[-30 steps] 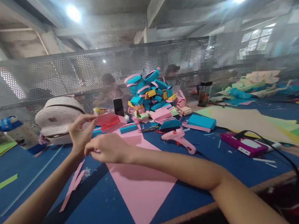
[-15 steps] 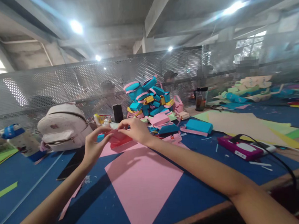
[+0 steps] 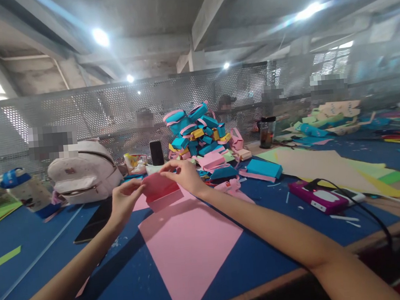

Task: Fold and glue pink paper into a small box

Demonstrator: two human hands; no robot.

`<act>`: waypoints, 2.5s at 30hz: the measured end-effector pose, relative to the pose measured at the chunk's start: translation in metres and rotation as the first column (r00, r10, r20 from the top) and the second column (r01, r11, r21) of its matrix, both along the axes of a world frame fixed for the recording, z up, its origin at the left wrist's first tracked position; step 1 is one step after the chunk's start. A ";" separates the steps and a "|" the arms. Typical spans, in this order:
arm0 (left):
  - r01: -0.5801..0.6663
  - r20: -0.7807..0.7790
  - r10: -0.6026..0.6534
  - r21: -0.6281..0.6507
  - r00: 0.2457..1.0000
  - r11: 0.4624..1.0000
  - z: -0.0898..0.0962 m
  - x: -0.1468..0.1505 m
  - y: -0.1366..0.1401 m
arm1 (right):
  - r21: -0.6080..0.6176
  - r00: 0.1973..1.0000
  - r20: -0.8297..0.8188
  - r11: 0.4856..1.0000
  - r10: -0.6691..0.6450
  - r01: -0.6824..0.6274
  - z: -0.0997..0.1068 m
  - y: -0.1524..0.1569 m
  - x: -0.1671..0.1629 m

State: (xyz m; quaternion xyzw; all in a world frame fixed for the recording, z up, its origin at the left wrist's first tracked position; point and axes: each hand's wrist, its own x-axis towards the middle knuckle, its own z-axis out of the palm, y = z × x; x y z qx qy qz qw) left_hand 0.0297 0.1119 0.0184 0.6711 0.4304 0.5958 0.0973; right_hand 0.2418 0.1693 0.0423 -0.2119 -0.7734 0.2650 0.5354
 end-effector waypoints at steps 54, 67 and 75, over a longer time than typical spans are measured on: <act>0.020 -0.109 -0.009 0.095 0.994 0.995 0.004 0.019 -0.020 | 0.127 1.000 -0.006 0.992 0.026 -0.025 -0.015 -0.021 -0.009; 0.019 -0.092 -0.010 0.106 0.996 0.994 0.000 0.018 -0.018 | 0.126 0.999 -0.028 0.992 0.024 -0.020 -0.018 -0.019 -0.010; 0.027 -0.113 -0.012 0.134 0.993 0.991 0.001 0.017 -0.019 | 0.082 0.998 -0.051 0.997 0.021 -0.016 -0.019 -0.022 -0.012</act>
